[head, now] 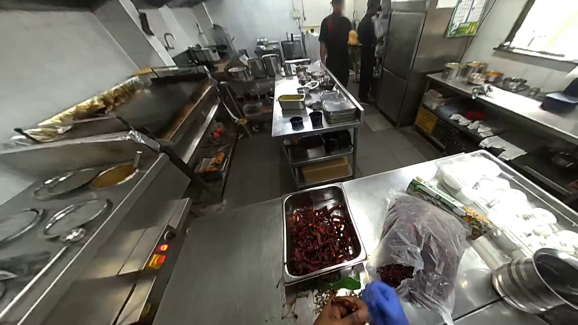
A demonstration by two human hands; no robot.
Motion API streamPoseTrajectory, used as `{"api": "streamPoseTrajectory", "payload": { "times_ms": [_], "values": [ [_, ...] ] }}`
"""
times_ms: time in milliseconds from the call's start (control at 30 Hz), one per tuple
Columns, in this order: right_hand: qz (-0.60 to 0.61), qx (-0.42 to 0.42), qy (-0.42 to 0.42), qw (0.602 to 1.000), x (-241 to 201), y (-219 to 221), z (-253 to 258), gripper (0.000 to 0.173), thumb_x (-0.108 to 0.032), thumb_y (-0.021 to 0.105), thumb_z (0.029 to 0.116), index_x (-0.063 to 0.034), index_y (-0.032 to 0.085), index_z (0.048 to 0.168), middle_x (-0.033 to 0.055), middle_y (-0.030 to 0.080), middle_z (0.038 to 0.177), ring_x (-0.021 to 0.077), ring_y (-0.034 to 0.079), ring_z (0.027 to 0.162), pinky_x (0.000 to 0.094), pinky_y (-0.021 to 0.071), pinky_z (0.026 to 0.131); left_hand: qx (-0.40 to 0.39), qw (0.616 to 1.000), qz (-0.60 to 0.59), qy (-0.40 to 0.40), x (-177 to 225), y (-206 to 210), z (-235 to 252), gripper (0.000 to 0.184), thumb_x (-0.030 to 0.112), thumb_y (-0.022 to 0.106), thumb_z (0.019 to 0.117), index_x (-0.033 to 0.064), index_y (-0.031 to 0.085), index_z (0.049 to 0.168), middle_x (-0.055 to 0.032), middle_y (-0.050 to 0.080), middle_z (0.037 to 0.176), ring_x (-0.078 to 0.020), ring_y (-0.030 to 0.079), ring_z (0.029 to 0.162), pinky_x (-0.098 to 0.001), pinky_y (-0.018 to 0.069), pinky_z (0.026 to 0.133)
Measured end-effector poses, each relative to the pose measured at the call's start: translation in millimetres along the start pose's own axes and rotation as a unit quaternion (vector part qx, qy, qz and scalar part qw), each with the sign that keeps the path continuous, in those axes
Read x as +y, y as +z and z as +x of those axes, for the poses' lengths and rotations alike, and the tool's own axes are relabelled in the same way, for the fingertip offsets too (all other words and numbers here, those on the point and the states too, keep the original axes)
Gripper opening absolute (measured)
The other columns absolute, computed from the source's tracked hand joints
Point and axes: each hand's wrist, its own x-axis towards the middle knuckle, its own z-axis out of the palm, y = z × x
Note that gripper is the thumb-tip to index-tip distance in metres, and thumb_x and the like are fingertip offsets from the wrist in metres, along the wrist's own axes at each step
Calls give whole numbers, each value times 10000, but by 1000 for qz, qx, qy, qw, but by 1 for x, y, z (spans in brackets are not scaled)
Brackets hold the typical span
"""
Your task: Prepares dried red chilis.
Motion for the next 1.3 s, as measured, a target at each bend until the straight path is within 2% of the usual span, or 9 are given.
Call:
{"api": "streamPoseTrajectory", "payload": {
  "times_ms": [67, 167, 300, 467, 600, 733, 933, 1100, 1300],
  "values": [
    [61, 37, 15, 997, -9, -9, 9, 289, -240, 531, 966, -175, 544, 684, -88, 457, 580, 35, 476, 538, 227, 417, 542, -15, 1000, -27, 5, 11, 3, -3, 88, 129, 654, 989, 63, 712, 997, 4, 665, 828, -54, 575, 658, -235, 498, 595],
    [-61, -57, -12, 996, 37, -65, 13, 319, -291, 574, 1026, -126, 605, 755, -46, 484, 615, 66, 474, 568, 258, 422, 550, 144, 970, 175, 84, 16, -22, 17, 128, 157, 725, 932, 41, 735, 986, -41, 708, 848, -139, 653, 720, -322, 569, 659],
    [-456, -134, 5, 880, 51, -70, 4, 291, -395, 557, 1039, -174, 743, 1003, -18, 709, 869, 123, 671, 821, 394, 558, 781, 215, 868, 447, -8, 39, -81, 50, 195, 248, 723, 920, 94, 731, 1041, -40, 721, 902, -176, 692, 809, -426, 591, 779],
    [-540, -166, -47, 824, 44, -44, -6, 357, -386, 483, 1073, -232, 676, 1331, -2, 730, 1172, 155, 671, 1110, 444, 508, 1020, 258, 805, 534, 11, 54, -107, 61, 457, 233, 702, 965, 71, 593, 1378, -164, 702, 1057, -318, 697, 856, -573, 585, 788],
    [-571, -30, -127, 810, 19, -45, -10, 289, -332, 515, 1065, -220, 736, 1213, -31, 748, 1091, 128, 686, 1051, 410, 535, 971, 307, 804, 493, 126, 48, -104, 53, 430, 199, 668, 973, 82, 597, 1380, -101, 707, 1014, -235, 677, 767, -497, 581, 683],
    [-695, 79, -152, 698, -1, -72, 3, 222, -228, 588, 1004, -207, 754, 1151, -20, 736, 1138, 177, 683, 1077, 434, 559, 924, 309, 816, 470, 135, 25, -94, 44, 307, 227, 644, 982, 84, 683, 1251, -64, 723, 928, -167, 688, 742, -422, 593, 673],
    [-791, 182, -2, 583, -9, -90, 28, 180, -227, 732, 900, -113, 743, 1039, 176, 686, 952, 398, 649, 930, 559, 524, 784, 263, 824, 486, 126, -8, -72, 39, 301, 302, 633, 974, 121, 720, 1199, -7, 742, 941, -101, 702, 772, -355, 607, 710],
    [-776, 169, -33, 607, -8, -98, 32, 57, -140, 711, 871, -142, 763, 893, 107, 693, 876, 347, 649, 898, 537, 512, 773, 261, 831, 471, 142, -13, -58, 37, 270, 299, 626, 971, 133, 744, 1149, 20, 735, 899, -64, 680, 731, -304, 594, 676],
    [-463, 111, -180, 861, -44, -97, 9, 115, -150, 750, 915, -203, 814, 995, -74, 743, 1092, 89, 688, 1048, 337, 603, 914, 179, 901, 368, 142, -23, -41, 33, 230, 275, 627, 983, 141, 757, 1117, 39, 746, 919, -81, 705, 774, -284, 618, 708]
  ]
}}
